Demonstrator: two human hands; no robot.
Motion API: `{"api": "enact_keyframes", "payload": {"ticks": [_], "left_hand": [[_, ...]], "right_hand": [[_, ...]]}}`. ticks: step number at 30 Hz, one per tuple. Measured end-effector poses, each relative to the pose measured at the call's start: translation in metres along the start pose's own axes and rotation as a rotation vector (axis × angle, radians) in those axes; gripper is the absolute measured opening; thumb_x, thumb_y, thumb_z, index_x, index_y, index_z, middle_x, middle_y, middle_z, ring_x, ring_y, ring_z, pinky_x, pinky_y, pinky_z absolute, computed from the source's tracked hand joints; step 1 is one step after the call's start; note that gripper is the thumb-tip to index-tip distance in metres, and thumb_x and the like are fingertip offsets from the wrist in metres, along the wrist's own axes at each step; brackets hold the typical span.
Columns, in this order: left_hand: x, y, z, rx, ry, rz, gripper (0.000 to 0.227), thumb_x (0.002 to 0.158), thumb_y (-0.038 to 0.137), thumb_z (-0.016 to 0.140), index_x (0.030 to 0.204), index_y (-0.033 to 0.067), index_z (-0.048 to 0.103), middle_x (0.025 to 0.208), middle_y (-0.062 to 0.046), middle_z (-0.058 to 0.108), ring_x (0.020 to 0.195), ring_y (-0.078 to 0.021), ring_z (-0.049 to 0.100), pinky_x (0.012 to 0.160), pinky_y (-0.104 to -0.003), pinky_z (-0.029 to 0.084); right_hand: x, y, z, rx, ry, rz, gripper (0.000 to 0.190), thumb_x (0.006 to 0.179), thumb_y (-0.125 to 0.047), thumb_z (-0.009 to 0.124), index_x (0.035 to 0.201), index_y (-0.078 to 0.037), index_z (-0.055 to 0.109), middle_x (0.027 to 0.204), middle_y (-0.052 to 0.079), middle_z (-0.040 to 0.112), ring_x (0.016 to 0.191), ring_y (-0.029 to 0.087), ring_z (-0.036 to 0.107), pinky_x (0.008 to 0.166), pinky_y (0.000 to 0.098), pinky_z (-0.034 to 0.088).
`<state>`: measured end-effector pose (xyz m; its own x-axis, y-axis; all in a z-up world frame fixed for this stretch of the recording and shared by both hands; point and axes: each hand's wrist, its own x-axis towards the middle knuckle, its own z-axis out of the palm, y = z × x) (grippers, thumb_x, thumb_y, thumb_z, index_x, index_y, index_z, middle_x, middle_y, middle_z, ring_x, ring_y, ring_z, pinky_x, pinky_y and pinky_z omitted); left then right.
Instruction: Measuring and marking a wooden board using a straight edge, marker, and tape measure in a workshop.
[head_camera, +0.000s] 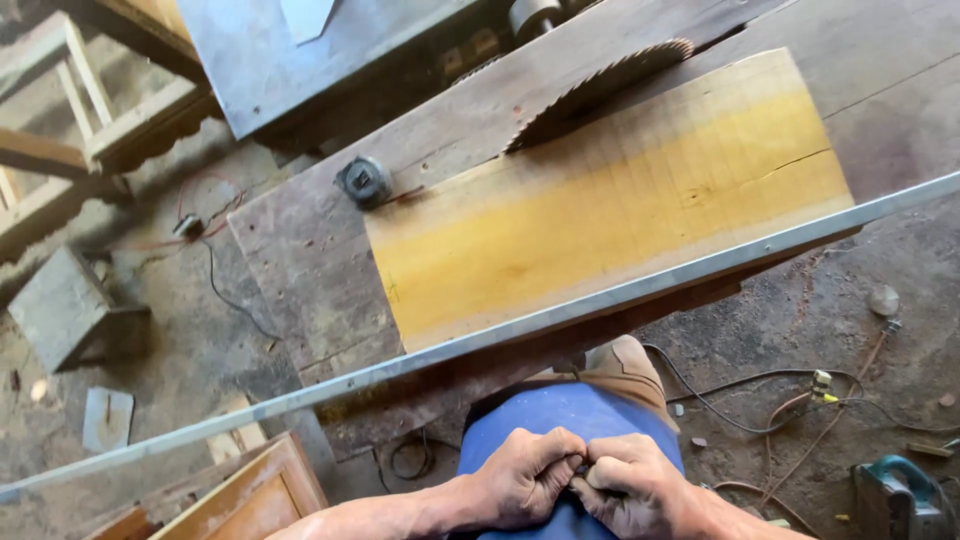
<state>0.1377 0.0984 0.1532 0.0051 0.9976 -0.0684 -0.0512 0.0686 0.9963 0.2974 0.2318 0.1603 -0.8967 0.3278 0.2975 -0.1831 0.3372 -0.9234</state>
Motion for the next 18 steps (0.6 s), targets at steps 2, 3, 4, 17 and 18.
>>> {"api": "enact_keyframes", "payload": {"ticks": [2,3,4,17,18], "left_hand": [[0.011,-0.009,-0.005,0.067,-0.053,-0.216,0.013,0.109,0.019,0.051,0.097,0.0165,0.056,0.079,0.004,0.057,0.069,-0.0142,0.048,0.064,-0.033,0.046],[0.023,-0.016,-0.02,0.07,-0.07,-0.217,0.013,0.109,0.019,0.051,0.097,0.0165,0.056,0.079,0.004,0.057,0.069,-0.0142,0.048,0.064,-0.033,0.046],[0.037,-0.024,-0.034,0.081,-0.126,-0.236,0.012,0.106,0.02,0.052,0.102,0.0156,0.063,0.091,0.001,0.065,0.081,-0.0138,0.058,0.074,-0.032,0.05],[0.223,-0.17,-0.319,1.012,0.844,0.059,0.006,0.105,0.008,0.066,0.108,0.0056,0.07,0.094,-0.019,0.069,0.09,-0.0419,0.067,0.084,-0.048,0.053],[0.228,-0.176,-0.315,1.01,0.833,0.054,0.006,0.105,0.008,0.066,0.108,0.0056,0.07,0.094,-0.019,0.069,0.09,-0.0419,0.067,0.084,-0.048,0.053]], "right_hand": [[0.004,0.008,-0.01,0.032,-0.049,0.096,0.033,0.096,-0.013,0.067,0.071,-0.013,0.043,0.064,-0.001,0.041,0.048,0.018,0.037,0.045,0.0318,0.035],[0.005,0.023,-0.013,0.028,-0.033,0.101,0.033,0.096,-0.013,0.067,0.071,-0.013,0.043,0.064,-0.001,0.041,0.048,0.018,0.037,0.045,0.0318,0.035],[0.005,0.037,-0.017,-0.018,-0.085,0.164,0.029,0.094,-0.018,0.07,0.077,-0.014,0.046,0.069,0.001,0.044,0.055,0.021,0.04,0.05,0.036,0.036],[-0.025,0.229,-0.249,-0.602,1.027,0.7,0.028,0.091,-0.005,0.07,0.117,0.002,0.061,0.089,0.017,0.054,0.08,0.036,0.064,0.075,0.0452,0.054],[-0.033,0.249,-0.268,-0.603,1.03,0.712,0.028,0.091,-0.005,0.07,0.117,0.002,0.061,0.089,0.017,0.054,0.08,0.036,0.064,0.075,0.0452,0.054]]}}
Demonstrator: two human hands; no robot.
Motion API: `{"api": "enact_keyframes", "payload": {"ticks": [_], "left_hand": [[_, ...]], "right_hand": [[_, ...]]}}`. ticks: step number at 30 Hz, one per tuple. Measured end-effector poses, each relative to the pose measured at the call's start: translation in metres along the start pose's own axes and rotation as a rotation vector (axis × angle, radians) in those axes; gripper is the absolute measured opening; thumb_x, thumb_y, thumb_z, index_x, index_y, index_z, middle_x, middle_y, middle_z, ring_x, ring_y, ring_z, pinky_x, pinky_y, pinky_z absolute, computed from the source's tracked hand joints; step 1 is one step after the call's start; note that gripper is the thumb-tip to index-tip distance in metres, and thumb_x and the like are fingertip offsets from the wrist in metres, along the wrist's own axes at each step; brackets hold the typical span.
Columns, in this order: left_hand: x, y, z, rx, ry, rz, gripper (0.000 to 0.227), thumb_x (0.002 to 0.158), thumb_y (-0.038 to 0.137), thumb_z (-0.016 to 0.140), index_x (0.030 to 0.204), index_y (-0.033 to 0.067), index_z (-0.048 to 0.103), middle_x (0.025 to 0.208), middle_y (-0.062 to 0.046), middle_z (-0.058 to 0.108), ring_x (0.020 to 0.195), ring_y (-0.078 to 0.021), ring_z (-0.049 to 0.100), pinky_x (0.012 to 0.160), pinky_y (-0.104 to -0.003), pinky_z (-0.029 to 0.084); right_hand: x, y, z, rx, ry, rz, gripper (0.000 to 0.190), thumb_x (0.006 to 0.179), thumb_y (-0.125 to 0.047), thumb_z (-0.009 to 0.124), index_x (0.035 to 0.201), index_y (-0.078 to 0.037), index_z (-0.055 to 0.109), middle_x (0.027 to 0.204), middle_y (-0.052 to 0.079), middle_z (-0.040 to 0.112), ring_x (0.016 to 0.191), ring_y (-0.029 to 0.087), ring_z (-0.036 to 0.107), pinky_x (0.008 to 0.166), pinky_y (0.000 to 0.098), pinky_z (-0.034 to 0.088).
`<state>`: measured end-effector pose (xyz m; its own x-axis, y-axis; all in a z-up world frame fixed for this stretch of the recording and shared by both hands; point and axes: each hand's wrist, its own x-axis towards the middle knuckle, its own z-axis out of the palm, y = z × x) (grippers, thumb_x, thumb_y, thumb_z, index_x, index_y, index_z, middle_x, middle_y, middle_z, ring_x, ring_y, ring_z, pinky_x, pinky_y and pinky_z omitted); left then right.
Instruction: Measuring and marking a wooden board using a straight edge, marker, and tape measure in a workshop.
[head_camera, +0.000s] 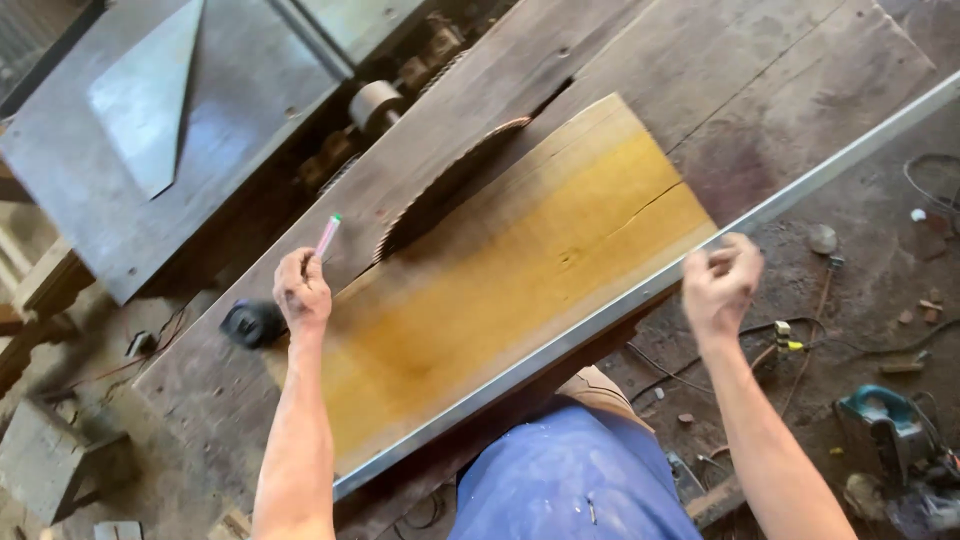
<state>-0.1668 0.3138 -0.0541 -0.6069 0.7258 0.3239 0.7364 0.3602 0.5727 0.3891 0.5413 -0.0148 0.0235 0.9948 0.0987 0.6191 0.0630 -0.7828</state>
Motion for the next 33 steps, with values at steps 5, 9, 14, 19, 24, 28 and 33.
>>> {"api": "enact_keyframes", "payload": {"ticks": [5,9,14,19,24,28,33], "left_hand": [[-0.009,-0.014,0.024,0.197,0.017,0.099,0.016,0.09,0.014,0.085,0.103,0.0156,0.076,0.097,-0.004,0.067,0.09,-0.029,0.065,0.088,-0.041,0.051],[-0.036,0.013,0.009,0.318,0.089,0.258,0.032,0.091,0.023,0.087,0.119,0.012,0.076,0.108,-0.01,0.065,0.101,-0.0291,0.066,0.094,-0.041,0.049],[-0.138,0.143,-0.043,-0.807,-0.358,-0.413,0.015,0.082,0.016,0.068,0.069,0.0089,0.068,0.056,-0.008,0.069,0.05,-0.0207,0.073,0.049,-0.026,0.053],[-0.261,0.128,-0.096,0.336,-0.413,0.297,0.064,0.094,0.063,0.052,0.131,0.0117,0.065,0.125,-0.009,0.061,0.11,-0.0302,0.058,0.098,-0.044,0.044],[-0.308,0.102,-0.107,0.306,-0.342,0.265,0.048,0.102,0.05,0.044,0.123,0.014,0.068,0.116,-0.005,0.063,0.105,-0.03,0.06,0.091,-0.043,0.043],[-0.302,0.118,-0.118,0.207,-0.348,0.296,0.043,0.104,0.042,0.044,0.112,0.0073,0.068,0.092,-0.008,0.064,0.077,-0.0301,0.057,0.066,-0.043,0.04],[-0.244,0.139,-0.139,0.205,-0.251,0.331,0.041,0.105,0.041,0.045,0.101,0.0086,0.069,0.083,-0.004,0.062,0.069,-0.0261,0.055,0.06,-0.04,0.037]], "right_hand": [[0.065,0.061,0.009,-0.14,0.264,0.42,0.06,0.084,-0.042,0.09,0.121,-0.013,0.052,0.091,0.008,0.056,0.087,0.032,0.069,0.075,0.048,0.051],[0.078,0.076,0.021,-0.183,0.318,0.488,0.065,0.081,-0.038,0.09,0.124,-0.026,0.042,0.099,0.007,0.064,0.091,0.029,0.073,0.076,0.0455,0.052],[0.084,0.028,0.017,-0.083,0.392,0.34,0.041,0.08,-0.008,0.06,0.11,-0.017,0.034,0.088,0.001,0.036,0.066,0.018,0.033,0.06,0.0411,0.033],[0.057,0.018,-0.021,0.113,0.48,0.154,0.048,0.073,0.012,0.053,0.11,-0.015,0.036,0.104,0.013,0.049,0.076,0.022,0.058,0.058,0.0375,0.051],[0.032,0.024,-0.07,0.146,0.536,0.138,0.049,0.07,0.013,0.045,0.108,-0.016,0.037,0.102,0.022,0.063,0.08,0.025,0.071,0.062,0.0369,0.066],[0.032,0.133,-0.096,0.179,0.708,0.002,0.054,0.062,0.01,0.066,0.111,-0.006,0.051,0.112,0.016,0.057,0.09,0.031,0.067,0.079,0.0436,0.062],[0.07,0.137,-0.113,0.112,0.431,0.782,0.024,0.074,-0.041,0.071,0.065,-0.022,0.06,0.065,-0.004,0.061,0.059,0.011,0.061,0.053,0.0305,0.043]]}}
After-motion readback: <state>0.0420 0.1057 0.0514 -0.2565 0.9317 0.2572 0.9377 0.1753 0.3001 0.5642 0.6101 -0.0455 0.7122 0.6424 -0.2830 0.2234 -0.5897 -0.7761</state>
